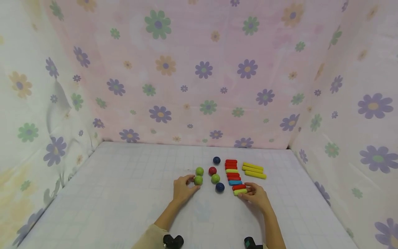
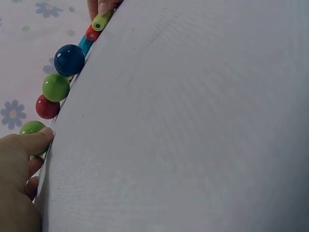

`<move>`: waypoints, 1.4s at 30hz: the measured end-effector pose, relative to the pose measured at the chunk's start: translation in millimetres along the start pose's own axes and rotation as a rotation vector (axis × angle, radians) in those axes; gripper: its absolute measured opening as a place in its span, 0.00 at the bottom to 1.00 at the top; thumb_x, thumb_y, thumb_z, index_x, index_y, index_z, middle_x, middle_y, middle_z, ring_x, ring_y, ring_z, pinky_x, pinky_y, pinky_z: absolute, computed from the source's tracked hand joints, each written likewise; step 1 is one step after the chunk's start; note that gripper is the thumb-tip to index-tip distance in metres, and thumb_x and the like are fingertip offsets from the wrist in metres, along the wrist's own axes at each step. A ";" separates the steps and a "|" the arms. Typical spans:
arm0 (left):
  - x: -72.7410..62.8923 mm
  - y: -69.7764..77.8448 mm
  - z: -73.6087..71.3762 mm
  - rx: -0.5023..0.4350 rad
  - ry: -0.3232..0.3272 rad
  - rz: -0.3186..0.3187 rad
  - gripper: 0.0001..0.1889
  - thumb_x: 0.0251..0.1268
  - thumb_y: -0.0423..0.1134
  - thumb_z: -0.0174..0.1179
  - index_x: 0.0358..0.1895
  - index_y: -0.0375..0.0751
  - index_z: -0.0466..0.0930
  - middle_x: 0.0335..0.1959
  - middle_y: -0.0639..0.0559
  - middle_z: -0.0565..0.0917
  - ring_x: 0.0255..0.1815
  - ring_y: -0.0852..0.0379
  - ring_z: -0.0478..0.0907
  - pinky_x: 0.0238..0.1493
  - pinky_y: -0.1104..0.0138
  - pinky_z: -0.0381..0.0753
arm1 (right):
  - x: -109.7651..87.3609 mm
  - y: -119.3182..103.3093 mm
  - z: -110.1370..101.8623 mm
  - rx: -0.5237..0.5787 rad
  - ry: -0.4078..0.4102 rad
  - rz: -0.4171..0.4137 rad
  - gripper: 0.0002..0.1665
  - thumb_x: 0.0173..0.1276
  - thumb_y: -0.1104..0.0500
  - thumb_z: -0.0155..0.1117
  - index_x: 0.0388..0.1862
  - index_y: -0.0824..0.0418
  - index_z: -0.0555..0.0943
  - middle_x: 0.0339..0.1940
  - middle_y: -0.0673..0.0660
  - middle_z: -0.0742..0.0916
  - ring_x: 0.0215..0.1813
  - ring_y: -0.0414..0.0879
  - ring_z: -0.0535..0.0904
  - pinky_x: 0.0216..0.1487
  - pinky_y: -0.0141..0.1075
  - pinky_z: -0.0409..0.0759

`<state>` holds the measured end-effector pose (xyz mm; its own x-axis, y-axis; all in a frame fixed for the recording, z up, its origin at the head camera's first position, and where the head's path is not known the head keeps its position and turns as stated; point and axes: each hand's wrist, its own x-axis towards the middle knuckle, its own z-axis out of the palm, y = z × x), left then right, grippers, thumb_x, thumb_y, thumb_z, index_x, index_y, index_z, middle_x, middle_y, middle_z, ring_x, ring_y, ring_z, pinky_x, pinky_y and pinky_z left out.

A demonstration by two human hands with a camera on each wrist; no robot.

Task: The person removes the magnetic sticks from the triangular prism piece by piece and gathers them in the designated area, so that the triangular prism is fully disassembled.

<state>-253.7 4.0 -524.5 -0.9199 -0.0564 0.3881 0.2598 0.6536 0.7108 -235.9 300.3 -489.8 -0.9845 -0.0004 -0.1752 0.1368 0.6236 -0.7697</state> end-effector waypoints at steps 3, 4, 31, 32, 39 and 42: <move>0.2 0.8 -1.0 0.004 0.005 -0.002 0.22 0.40 0.43 0.74 0.43 0.42 0.84 0.32 0.55 0.85 0.31 0.61 0.71 0.40 0.64 0.63 | 1.3 1.2 0.4 0.010 -0.002 -0.007 0.39 0.57 0.51 0.71 0.62 0.69 0.69 0.47 0.65 0.79 0.41 0.49 0.74 0.39 0.34 0.76; 0.0 1.2 -1.2 0.007 0.006 -0.004 0.22 0.40 0.43 0.74 0.43 0.42 0.84 0.32 0.55 0.85 0.31 0.61 0.71 0.40 0.64 0.63 | 1.6 1.9 0.5 0.012 -0.002 -0.008 0.39 0.57 0.51 0.71 0.62 0.70 0.69 0.47 0.65 0.79 0.41 0.49 0.74 0.39 0.34 0.76; -1.0 2.0 2.0 -0.016 0.021 0.017 0.22 0.38 0.42 0.75 0.43 0.43 0.83 0.32 0.55 0.85 0.31 0.61 0.71 0.39 0.65 0.63 | 0.5 5.7 -1.8 0.062 -0.022 0.026 0.41 0.56 0.51 0.71 0.63 0.69 0.68 0.47 0.65 0.78 0.40 0.49 0.74 0.39 0.34 0.75; -1.6 2.0 1.5 -0.017 0.027 0.023 0.22 0.38 0.42 0.75 0.43 0.43 0.83 0.32 0.55 0.85 0.30 0.62 0.70 0.39 0.65 0.62 | 0.0 5.3 -1.3 0.066 -0.022 0.027 0.41 0.56 0.51 0.71 0.63 0.69 0.68 0.47 0.64 0.79 0.40 0.49 0.74 0.39 0.34 0.75; -1.6 0.3 -3.9 -0.083 0.019 0.030 0.25 0.38 0.41 0.75 0.45 0.39 0.82 0.33 0.53 0.85 0.31 0.59 0.71 0.40 0.64 0.63 | 0.4 2.9 -0.9 0.066 -0.027 -0.002 0.40 0.58 0.52 0.70 0.64 0.68 0.68 0.48 0.63 0.78 0.40 0.49 0.74 0.37 0.34 0.74; 0.5 -2.8 -10.9 -0.184 -0.024 0.001 0.28 0.40 0.42 0.75 0.50 0.36 0.79 0.36 0.49 0.84 0.36 0.55 0.74 0.44 0.62 0.70 | 0.3 1.3 -1.8 0.054 -0.020 -0.031 0.41 0.59 0.51 0.69 0.65 0.67 0.66 0.50 0.66 0.77 0.42 0.51 0.75 0.38 0.35 0.77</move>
<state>-251.6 -6.1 -519.9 -0.9258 -0.0364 0.3762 0.3079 0.5045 0.8066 -236.3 302.5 -489.7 -0.9860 -0.0349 -0.1630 0.1129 0.5799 -0.8068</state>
